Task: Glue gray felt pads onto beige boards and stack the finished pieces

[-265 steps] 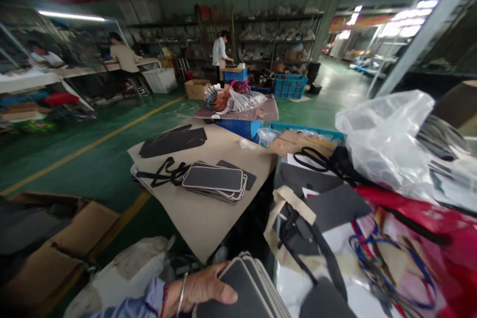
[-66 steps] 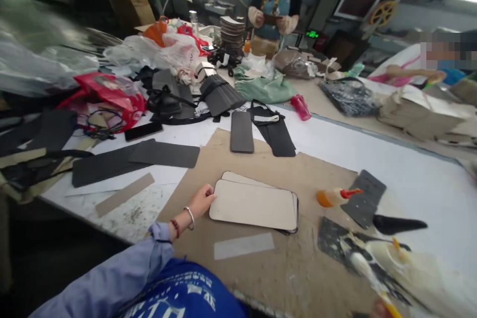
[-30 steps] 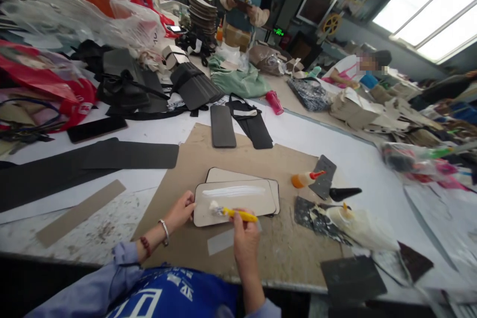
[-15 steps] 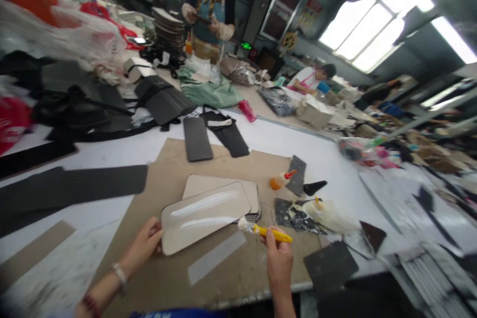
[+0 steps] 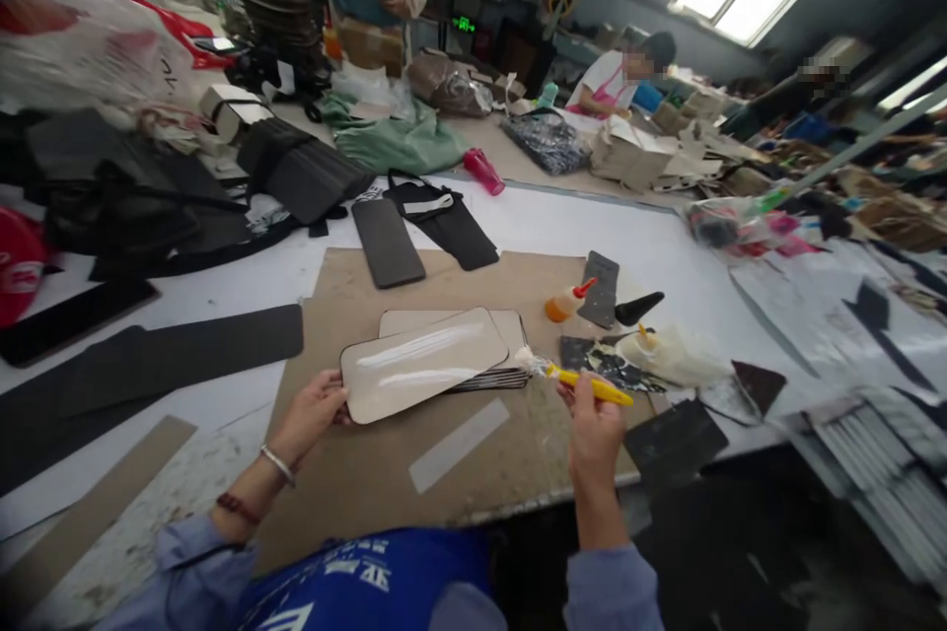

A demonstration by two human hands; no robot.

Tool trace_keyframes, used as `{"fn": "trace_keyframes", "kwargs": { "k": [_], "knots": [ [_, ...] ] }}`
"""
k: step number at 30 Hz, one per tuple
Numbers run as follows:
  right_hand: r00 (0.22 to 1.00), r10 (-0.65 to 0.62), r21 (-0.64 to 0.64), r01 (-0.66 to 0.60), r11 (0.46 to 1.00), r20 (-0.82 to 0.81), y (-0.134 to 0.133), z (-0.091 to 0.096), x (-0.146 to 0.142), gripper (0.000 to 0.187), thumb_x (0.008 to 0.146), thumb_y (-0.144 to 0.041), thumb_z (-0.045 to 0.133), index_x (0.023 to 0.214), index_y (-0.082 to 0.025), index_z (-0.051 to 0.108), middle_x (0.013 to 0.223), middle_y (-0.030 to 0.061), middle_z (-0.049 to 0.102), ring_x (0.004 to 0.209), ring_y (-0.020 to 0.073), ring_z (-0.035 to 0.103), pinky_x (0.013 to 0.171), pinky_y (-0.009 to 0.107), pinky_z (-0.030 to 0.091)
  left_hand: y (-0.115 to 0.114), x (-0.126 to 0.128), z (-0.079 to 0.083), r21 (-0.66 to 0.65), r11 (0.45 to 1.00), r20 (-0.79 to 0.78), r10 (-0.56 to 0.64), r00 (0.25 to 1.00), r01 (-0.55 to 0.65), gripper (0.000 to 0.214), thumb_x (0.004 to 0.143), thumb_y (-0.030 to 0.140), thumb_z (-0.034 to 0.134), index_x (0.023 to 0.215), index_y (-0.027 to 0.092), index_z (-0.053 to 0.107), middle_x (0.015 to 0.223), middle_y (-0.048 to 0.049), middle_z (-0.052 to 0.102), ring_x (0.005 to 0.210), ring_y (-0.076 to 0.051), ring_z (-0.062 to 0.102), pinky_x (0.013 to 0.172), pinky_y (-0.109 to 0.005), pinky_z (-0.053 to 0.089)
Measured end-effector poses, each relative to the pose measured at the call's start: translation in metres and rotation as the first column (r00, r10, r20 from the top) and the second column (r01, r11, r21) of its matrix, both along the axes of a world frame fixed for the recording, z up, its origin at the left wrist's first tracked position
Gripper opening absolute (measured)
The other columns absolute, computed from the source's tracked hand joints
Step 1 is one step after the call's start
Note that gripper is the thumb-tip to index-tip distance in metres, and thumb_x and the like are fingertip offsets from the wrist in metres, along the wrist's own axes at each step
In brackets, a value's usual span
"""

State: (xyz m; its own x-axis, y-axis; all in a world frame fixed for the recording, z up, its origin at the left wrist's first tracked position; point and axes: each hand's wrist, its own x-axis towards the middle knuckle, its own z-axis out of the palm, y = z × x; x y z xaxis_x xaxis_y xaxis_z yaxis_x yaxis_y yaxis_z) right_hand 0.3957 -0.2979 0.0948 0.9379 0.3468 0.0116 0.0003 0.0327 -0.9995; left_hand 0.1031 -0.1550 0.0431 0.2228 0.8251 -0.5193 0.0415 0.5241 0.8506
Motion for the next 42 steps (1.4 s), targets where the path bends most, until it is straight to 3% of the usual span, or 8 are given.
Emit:
{"fn": "trace_keyframes", "kwargs": {
  "k": [4,9,14,20,26,32,38,42],
  "knots": [
    [0.932,0.213,-0.206,-0.156,0.966,0.294,0.022,-0.02,-0.013,0.03,0.076,-0.042,0.058,0.093,-0.017,0.057,0.091,0.0046,0.062,0.077,0.0161,0.062,0.078,0.036,0.051,-0.002,0.0,-0.01,0.005,1.0,-0.013,-0.02,1.0,0.02,0.024,0.063,0.021,0.056,0.085,0.015,0.05,0.052,0.0058,0.053,0.041,-0.008,0.051,0.036,-0.018,0.043],
    [0.569,0.488,-0.451,-0.217,0.866,0.663,0.042,-0.055,-0.048,0.02,0.083,-0.027,0.046,0.094,-0.021,0.063,0.093,0.0081,0.065,0.092,0.0194,0.059,0.088,0.038,0.047,-0.008,0.0,-0.019,-0.03,1.0,-0.031,0.004,1.0,-0.005,0.024,0.065,0.02,0.057,0.088,0.015,0.051,0.057,0.004,0.057,0.04,-0.007,0.051,0.036,-0.017,0.043],
    [0.307,0.683,-0.494,-0.506,0.707,0.663,0.038,-0.054,-0.098,0.032,0.083,-0.014,0.044,0.109,-0.024,0.059,0.1,0.0065,0.065,0.099,0.0164,0.058,0.087,0.031,0.048,-0.009,-0.001,-0.024,-0.056,0.998,-0.032,0.018,0.999,-0.02,0.024,0.066,0.022,0.058,0.087,0.015,0.051,0.055,0.0048,0.056,0.042,-0.008,0.051,0.037,-0.017,0.043],
    [0.46,0.556,-0.462,-0.309,0.831,0.692,0.056,-0.044,-0.045,0.021,0.084,-0.026,0.049,0.1,-0.022,0.063,0.094,0.0061,0.066,0.092,0.0178,0.06,0.088,0.036,0.048,-0.01,-0.002,-0.024,-0.07,0.997,-0.011,0.016,1.0,-0.016,0.025,0.067,0.024,0.055,0.089,0.015,0.051,0.06,0.0034,0.058,0.044,-0.008,0.052,0.038,-0.018,0.043],
    [0.371,0.609,-0.56,-0.242,0.792,0.701,0.084,-0.068,-0.012,0.025,0.087,-0.029,0.042,0.101,-0.021,0.062,0.101,0.0087,0.064,0.099,0.0187,0.057,0.09,0.038,0.045,-0.009,-0.004,-0.028,-0.074,0.997,0.009,-0.013,1.0,0.014,0.026,0.067,0.026,0.055,0.091,0.016,0.051,0.058,0.0045,0.056,0.045,-0.008,0.052,0.039,-0.018,0.043],
    [0.296,0.68,-0.552,-0.412,0.725,0.671,0.095,-0.07,-0.064,0.026,0.084,-0.022,0.045,0.104,-0.022,0.062,0.102,0.0079,0.064,0.099,0.0193,0.057,0.091,0.039,0.046,-0.009,-0.005,-0.033,-0.095,0.995,0.048,-0.005,0.999,0.009,0.023,0.069,0.022,0.053,0.09,0.014,0.053,0.054,0.0053,0.054,0.043,-0.007,0.051,0.041,-0.017,0.042],
    [0.199,0.819,-0.414,-0.784,0.463,0.539,0.063,-0.049,-0.148,0.034,0.082,-0.011,0.046,0.11,-0.026,0.059,0.103,0.0058,0.065,0.099,0.016,0.059,0.087,0.032,0.049,-0.007,-0.008,-0.033,-0.119,0.993,0.051,-0.009,0.999,0.015,0.02,0.07,0.016,0.049,0.089,0.015,0.056,0.053,0.0052,0.056,0.043,-0.007,0.051,0.043,-0.017,0.041],
    [0.345,0.833,-0.374,-0.772,0.514,0.432,0.043,-0.045,-0.155,0.023,0.081,-0.018,0.051,0.101,-0.024,0.062,0.096,0.0044,0.067,0.091,0.0164,0.062,0.081,0.03,0.051,-0.007,-0.016,-0.038,-0.103,0.994,0.045,0.025,0.999,-0.02,0.021,0.069,0.014,0.049,0.088,0.014,0.059,0.05,0.0059,0.054,0.04,-0.006,0.048,0.042,-0.017,0.039]
  ]
}}
